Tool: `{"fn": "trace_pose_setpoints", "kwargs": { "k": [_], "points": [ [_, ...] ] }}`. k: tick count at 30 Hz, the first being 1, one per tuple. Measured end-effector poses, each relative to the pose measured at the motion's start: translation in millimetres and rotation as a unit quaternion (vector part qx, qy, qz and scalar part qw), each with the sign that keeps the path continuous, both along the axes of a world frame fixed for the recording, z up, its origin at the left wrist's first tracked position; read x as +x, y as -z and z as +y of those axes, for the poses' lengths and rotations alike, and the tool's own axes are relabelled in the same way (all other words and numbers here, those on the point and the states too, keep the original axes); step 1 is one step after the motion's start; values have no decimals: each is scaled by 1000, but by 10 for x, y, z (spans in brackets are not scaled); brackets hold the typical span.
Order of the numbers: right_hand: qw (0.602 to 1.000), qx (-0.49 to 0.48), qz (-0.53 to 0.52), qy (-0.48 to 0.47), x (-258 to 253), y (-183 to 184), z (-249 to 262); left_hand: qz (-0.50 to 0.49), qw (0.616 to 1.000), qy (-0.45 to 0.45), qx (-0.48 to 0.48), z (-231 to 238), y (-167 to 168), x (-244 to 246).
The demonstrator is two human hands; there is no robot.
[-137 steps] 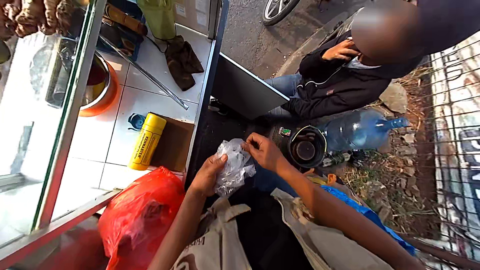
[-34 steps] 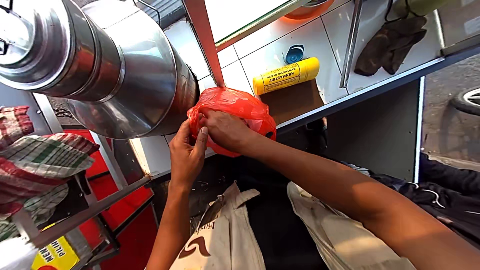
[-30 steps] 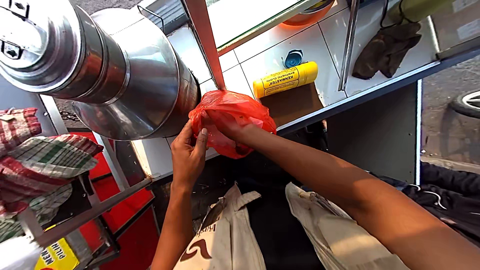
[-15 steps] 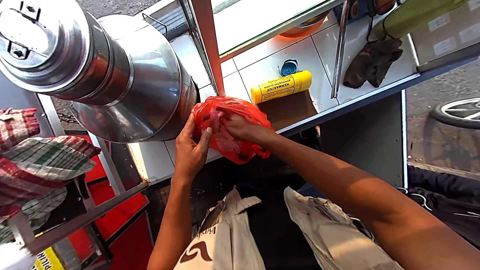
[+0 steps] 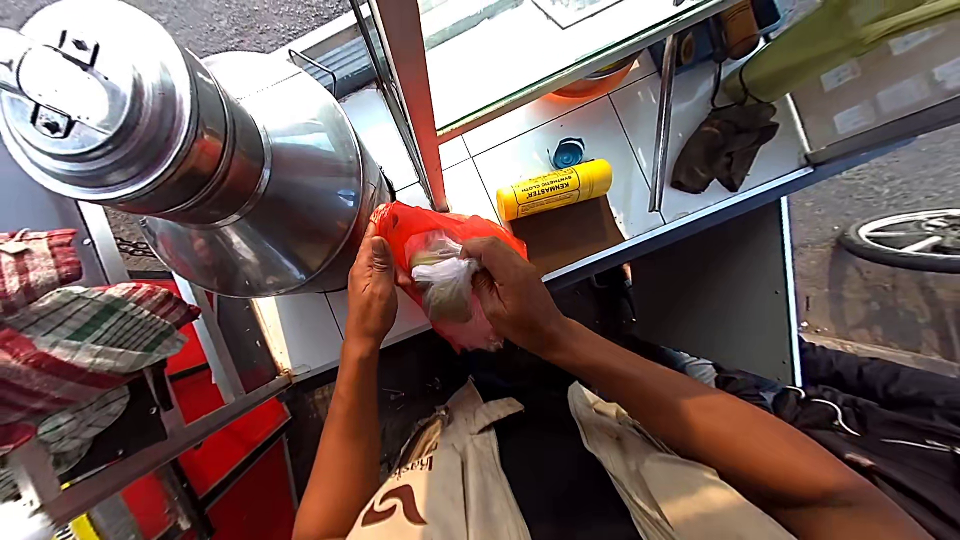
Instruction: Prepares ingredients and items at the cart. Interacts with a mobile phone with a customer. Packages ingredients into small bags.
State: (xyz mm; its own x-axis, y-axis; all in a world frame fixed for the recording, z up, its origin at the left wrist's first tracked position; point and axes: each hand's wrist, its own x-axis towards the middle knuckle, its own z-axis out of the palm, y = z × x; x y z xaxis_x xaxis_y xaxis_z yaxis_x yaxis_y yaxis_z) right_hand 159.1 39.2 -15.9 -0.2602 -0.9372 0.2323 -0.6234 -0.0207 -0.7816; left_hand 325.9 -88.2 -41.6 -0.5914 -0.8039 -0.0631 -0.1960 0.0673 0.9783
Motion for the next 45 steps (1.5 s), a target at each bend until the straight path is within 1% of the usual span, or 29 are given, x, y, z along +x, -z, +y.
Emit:
{"fn": "trace_pose_setpoints", "kwargs": {
  "k": [4,7,9,11,13,14,15,16,18,19,21,24,26,28,30,32,35,36,37,39,41,42,44,45],
  "points": [
    [988,-112,-97,40,-178,-158,13,-26,999,-1,-21,5,8,-26],
    [971,-181,-149,49,-282,-348,-4,-75,996,-25,-36,-9,45,-63],
    [966,-209,-146,45,-352,-508,1,-96,991,-66,-61,1,72,-85],
    [966,-227,-118,41,-472,-614,2,-106,981,-122,-106,43,52,-113],
    [970,-223,-87,42,-608,-690,28,-90,964,-175,-180,92,-70,-150],
    [974,-209,-74,47,-673,-725,56,-65,957,-186,-213,119,-167,-179],
    [979,-188,-60,55,-733,-763,93,-26,953,-178,-242,154,-275,-224],
    [983,-166,-45,64,-792,-794,139,22,952,-148,-267,195,-384,-283],
    [990,-119,-20,75,-923,-817,236,110,951,-37,-288,270,-574,-460],
    [992,-99,-3,76,-998,-811,276,128,949,23,-288,308,-644,-587],
    [995,-67,26,74,-1116,-775,360,127,944,108,-283,393,-713,-875],
    [996,-46,17,75,-1210,-728,486,85,940,164,-287,462,-669,-1282],
    [997,-25,1,76,-1322,-723,575,88,933,167,-307,475,-603,-1498],
    [998,14,-36,50,-1501,-743,678,106,933,166,-301,518,-569,-1657],
    [994,64,-93,-2,-1737,-738,814,131,943,158,-261,617,-543,-1789],
    [985,81,-147,-46,-2001,-677,965,167,954,121,-216,711,-525,-1918],
    [970,85,-222,-46,-2369,-586,1221,208,968,51,-132,752,-536,-2100],
    [965,85,-246,-40,-2468,-576,1284,211,970,39,-114,765,-540,-2168],
    [960,82,-264,-38,-2547,-564,1318,208,970,46,-114,779,-534,-2240],
    [957,66,-282,-31,-2611,-548,1327,174,967,92,-164,832,-500,-2372],
    [956,34,-288,-30,-2645,-562,1278,149,952,141,-229,907,-456,-2509],
    [957,15,-289,-32,-2664,-583,1251,148,948,149,-238,955,-432,-2556],
    [955,-10,-295,-35,-2753,-672,1219,170,958,129,-191,1016,-420,-2572],
    [951,-20,-305,-39,-2823,-723,1217,184,967,96,-149,1019,-448,-2554]
  ]
}}
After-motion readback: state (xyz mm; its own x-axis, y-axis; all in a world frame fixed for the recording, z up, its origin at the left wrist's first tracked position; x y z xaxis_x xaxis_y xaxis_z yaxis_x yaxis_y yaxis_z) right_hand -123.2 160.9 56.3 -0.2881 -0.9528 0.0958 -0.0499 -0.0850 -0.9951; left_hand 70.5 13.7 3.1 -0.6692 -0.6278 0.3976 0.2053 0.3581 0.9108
